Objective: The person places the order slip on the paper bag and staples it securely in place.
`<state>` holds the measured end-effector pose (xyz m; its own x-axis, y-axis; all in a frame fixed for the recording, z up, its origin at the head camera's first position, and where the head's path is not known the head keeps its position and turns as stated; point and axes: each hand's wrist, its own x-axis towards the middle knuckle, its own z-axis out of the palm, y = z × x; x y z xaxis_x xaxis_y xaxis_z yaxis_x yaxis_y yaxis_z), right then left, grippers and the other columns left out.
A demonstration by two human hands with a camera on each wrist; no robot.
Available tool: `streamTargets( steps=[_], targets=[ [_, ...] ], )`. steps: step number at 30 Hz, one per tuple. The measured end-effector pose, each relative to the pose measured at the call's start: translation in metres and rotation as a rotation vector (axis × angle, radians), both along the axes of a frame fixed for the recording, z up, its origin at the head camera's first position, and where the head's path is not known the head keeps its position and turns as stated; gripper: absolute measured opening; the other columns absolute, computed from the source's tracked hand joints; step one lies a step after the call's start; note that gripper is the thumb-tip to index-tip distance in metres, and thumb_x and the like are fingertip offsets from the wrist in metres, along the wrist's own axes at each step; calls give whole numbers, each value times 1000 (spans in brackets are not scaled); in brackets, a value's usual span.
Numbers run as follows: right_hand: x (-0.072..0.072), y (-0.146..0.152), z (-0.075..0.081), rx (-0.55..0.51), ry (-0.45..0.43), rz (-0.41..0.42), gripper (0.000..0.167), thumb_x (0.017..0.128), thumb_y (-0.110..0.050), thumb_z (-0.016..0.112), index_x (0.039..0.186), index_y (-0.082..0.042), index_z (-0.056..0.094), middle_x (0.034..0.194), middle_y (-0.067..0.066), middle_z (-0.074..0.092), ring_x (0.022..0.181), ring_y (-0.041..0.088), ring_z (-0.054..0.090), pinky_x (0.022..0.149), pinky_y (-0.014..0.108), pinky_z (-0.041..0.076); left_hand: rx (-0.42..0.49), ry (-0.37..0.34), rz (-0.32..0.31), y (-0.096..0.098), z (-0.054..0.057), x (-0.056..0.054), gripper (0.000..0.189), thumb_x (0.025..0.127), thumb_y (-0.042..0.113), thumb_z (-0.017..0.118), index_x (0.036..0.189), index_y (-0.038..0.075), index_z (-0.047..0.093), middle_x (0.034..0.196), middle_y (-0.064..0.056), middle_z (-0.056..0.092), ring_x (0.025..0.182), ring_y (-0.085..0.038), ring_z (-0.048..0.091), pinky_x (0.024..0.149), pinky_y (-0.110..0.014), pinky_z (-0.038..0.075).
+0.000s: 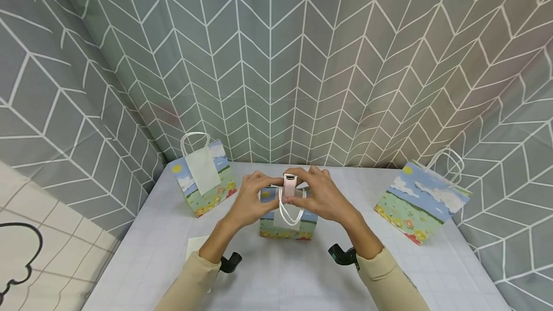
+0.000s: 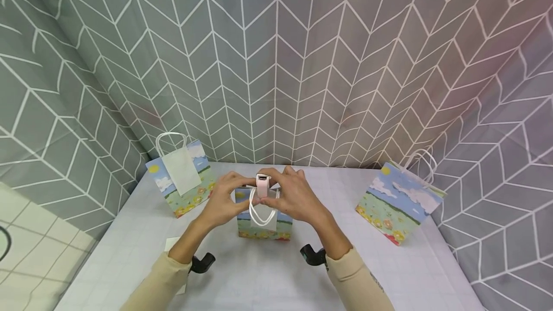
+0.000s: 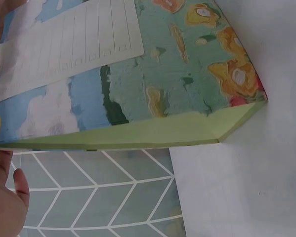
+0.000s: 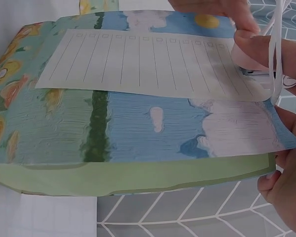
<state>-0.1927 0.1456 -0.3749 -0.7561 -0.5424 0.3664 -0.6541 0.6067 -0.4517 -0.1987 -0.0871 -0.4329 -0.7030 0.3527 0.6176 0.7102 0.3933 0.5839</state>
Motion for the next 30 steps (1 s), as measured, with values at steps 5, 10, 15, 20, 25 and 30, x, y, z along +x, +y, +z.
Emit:
streamTargets(
  steps=[5, 10, 15, 20, 25, 30],
  targets=[
    [-1, 1, -1, -17, 9, 9, 61, 82, -46, 82, 136, -29, 60, 102, -5, 73, 81, 9, 44, 77, 38, 28, -34, -6, 3, 2, 2, -1, 38, 84, 24, 83, 120, 20, 74, 106, 8, 72, 97, -20, 57, 96, -50, 31],
    [-1, 0, -2, -20, -6, 0, 61, 82, -44, 83, 136, -30, 60, 102, -5, 72, 81, 8, 43, 77, 38, 27, -56, 58, 28, 1, 3, -1, 35, 84, 28, 83, 117, 19, 75, 104, 8, 74, 92, -20, 57, 94, -49, 32],
    [-1, 0, -2, -3, -12, -18, 61, 81, -43, 84, 135, -27, 60, 104, -4, 73, 80, 9, 41, 76, 37, 27, -83, 119, 51, 2, 2, -2, 35, 84, 32, 83, 116, 20, 75, 101, 9, 74, 85, -9, 48, 89, -45, 32],
    [0, 1, -1, 15, 10, -13, 58, 82, -36, 83, 134, -29, 60, 106, -5, 73, 82, 8, 43, 77, 37, 28, -104, 156, 66, 2, 3, -2, 36, 85, 38, 81, 116, 21, 76, 101, 9, 75, 81, -7, 44, 86, -42, 31],
    [0, 1, 0, 21, 20, 1, 56, 84, -34, 80, 135, -28, 59, 108, -5, 73, 83, 9, 43, 76, 36, 28, -115, 176, 79, 2, 4, -2, 35, 85, 38, 81, 115, 20, 76, 100, 9, 75, 79, -8, 42, 83, -41, 30],
    [0, 2, -1, 18, -2, 9, 54, 85, -32, 79, 135, -31, 58, 109, -6, 73, 84, 10, 43, 77, 36, 29, -109, 165, 78, 2, 4, -1, 36, 83, 36, 83, 115, 20, 76, 100, 9, 75, 78, -14, 44, 82, -41, 29]
  ],
)
